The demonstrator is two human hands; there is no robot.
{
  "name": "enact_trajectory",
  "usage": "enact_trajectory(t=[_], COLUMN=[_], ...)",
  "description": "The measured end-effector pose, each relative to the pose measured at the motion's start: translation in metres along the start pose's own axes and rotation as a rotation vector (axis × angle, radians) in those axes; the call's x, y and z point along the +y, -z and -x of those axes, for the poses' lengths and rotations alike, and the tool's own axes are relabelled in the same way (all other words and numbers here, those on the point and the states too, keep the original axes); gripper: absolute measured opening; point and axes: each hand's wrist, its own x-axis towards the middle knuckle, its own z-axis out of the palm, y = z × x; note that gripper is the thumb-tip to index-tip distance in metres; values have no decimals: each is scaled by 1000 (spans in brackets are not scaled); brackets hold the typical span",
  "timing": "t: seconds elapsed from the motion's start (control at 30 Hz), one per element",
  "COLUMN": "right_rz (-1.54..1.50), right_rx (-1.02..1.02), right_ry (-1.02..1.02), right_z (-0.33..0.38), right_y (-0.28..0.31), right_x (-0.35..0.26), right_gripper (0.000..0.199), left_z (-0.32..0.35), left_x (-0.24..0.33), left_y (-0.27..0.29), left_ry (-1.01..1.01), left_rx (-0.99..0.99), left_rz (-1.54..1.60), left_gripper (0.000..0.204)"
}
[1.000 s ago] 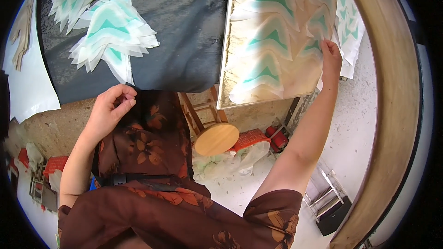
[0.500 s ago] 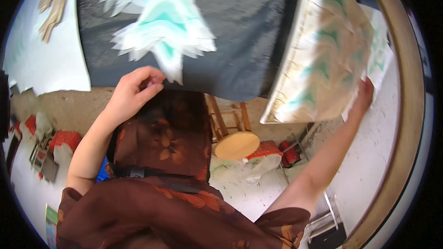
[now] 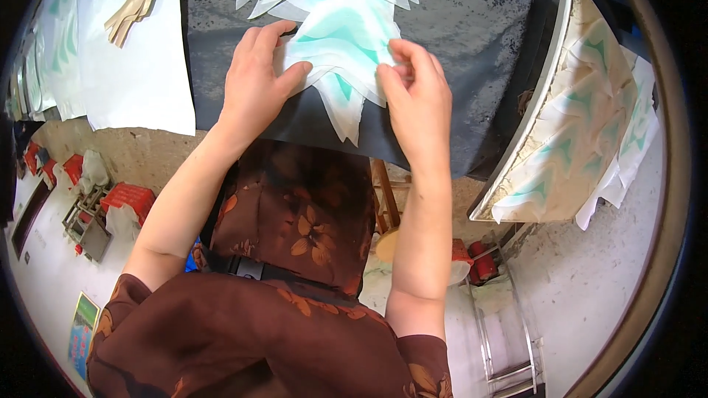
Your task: Sorting shoe upper components and applying decals using a heat press machine.
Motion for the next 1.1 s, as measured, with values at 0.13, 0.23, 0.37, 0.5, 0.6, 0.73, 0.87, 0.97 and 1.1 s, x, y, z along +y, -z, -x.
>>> enact_trajectory(t=[0.13,0.23,0.37,0.5,0.6,0.73,0.87,0.97,1.1], right_rz=[310,354,217,156,103,31,22,38,91], right_rx=[64,90,113,18,-31,-19,-47,-45,-9], right_ry=[76,177,142,-28,-60,-49,-128,-141,-68], right_z=[-9,-10,-10,-16,-19,-15,-17,-18,-18], right_y=[-15,-19,-23,-22,-22,-25,-24,-27,-25], right_x=[-8,-4,-8,-8,-5,-12,-13,-13,-10], right_gripper=[32,29,27,28,29,33,37,38,37], left_z=[-1,-2,-2,-4,-4,-4,-2,-1,0], left_x=[-7,-10,-14,-14,-14,-14,-16,-18,-17], left_y=[-3,-5,-6,-6,-6,-7,-9,-10,-12], left_ry=[-39,-35,-73,-102,-122,-120,-159,-212,-301], left_rx=[17,15,23,23,37,41,61,111,192], left_rz=[-58,-40,-12,-8,-6,-22,-47,-77,-81], left_gripper=[44,45,39,33,32,31,31,30,29])
